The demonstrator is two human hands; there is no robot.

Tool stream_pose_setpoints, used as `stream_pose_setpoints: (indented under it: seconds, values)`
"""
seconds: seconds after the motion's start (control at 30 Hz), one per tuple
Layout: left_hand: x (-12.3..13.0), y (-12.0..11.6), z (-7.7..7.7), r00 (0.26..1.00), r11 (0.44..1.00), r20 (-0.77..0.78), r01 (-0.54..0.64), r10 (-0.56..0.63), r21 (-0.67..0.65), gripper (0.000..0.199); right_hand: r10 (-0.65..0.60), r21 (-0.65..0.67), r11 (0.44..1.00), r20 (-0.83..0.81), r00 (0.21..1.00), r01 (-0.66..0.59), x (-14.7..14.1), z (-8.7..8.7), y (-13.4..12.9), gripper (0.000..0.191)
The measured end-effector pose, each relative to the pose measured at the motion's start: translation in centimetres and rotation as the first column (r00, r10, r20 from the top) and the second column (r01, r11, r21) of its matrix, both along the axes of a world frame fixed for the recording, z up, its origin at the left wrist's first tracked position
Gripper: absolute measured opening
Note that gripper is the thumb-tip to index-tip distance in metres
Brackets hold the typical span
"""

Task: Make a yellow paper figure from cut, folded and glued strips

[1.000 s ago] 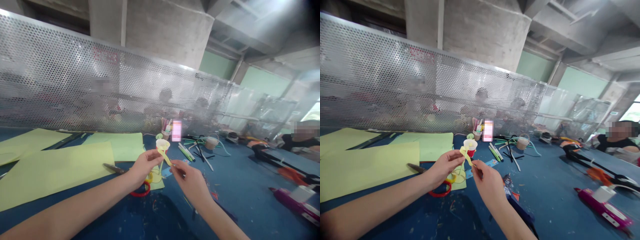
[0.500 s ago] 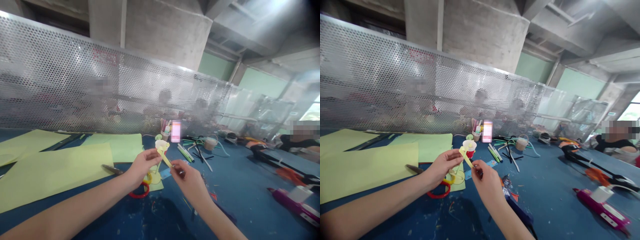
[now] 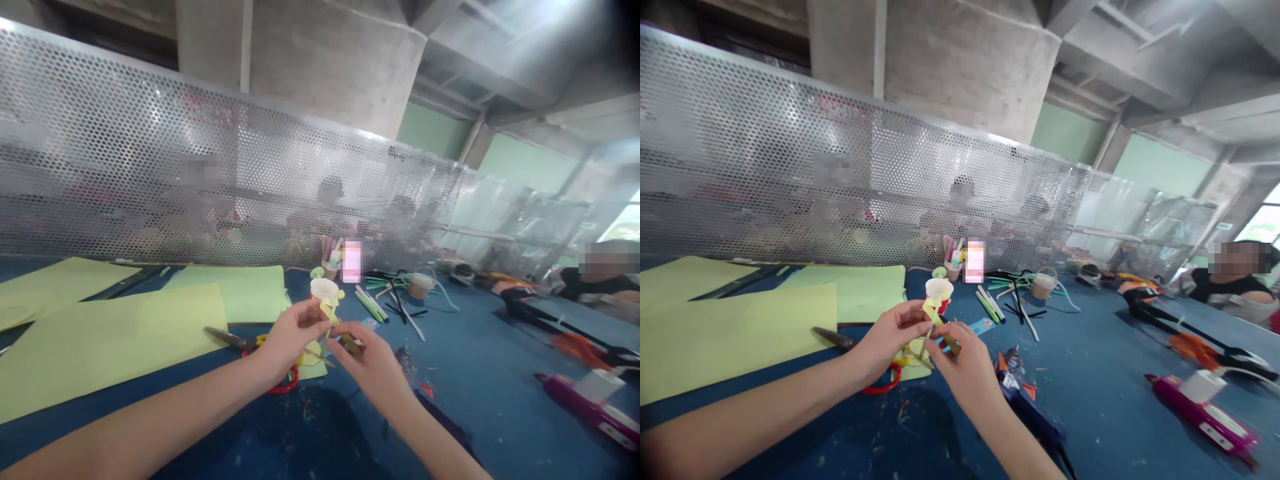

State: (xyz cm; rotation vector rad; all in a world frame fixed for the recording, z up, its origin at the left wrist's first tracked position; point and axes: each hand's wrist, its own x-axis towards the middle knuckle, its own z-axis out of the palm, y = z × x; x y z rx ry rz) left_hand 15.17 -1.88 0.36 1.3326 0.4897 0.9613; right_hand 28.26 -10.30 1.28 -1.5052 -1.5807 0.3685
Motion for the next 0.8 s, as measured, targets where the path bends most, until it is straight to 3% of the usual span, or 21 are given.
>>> stream_pose_setpoints:
  seconds: [0.17, 0.33, 0.53, 0.7, 0.8]
  values:
    - [0.0, 0.6, -0.3, 0.999, 0.999, -0.020, 0.049, -0.049, -0.012, 0.036, -0.023, -0.012, 1.000, -0.080, 0.997, 0.022, 0.3, -0.7, 0.5, 0.016]
    - [-0.4, 1.6, -0.4, 0.968, 0.981, -0.159, 0.190, -0.195, -0.047, 0.027, -0.050, -0.011, 0.999, -0.095, 0.994, 0.049, 1.0, -1.0, 0.9, 0.019]
    - [-0.6, 1.8, -0.7, 0.970, 0.976, -0.107, 0.219, -0.220, -0.021, 0.025, -0.031, -0.032, 0.999, -0.058, 0.998, 0.029, 1.3, -0.7, 0.9, 0.021]
    - [-0.5, 1.9, -0.9, 0.959, 0.961, -0.075, 0.266, -0.272, -0.081, 0.032, 0.010, -0.084, 0.996, 0.016, 1.000, -0.009, 1.6, -0.6, 0.8, 0.015]
    - [-0.6, 2.0, -1.0, 0.957, 0.962, -0.104, 0.262, -0.269, -0.077, 0.031, 0.023, -0.058, 0.998, -0.057, 0.998, -0.027, 1.5, -0.5, 0.7, 0.008]
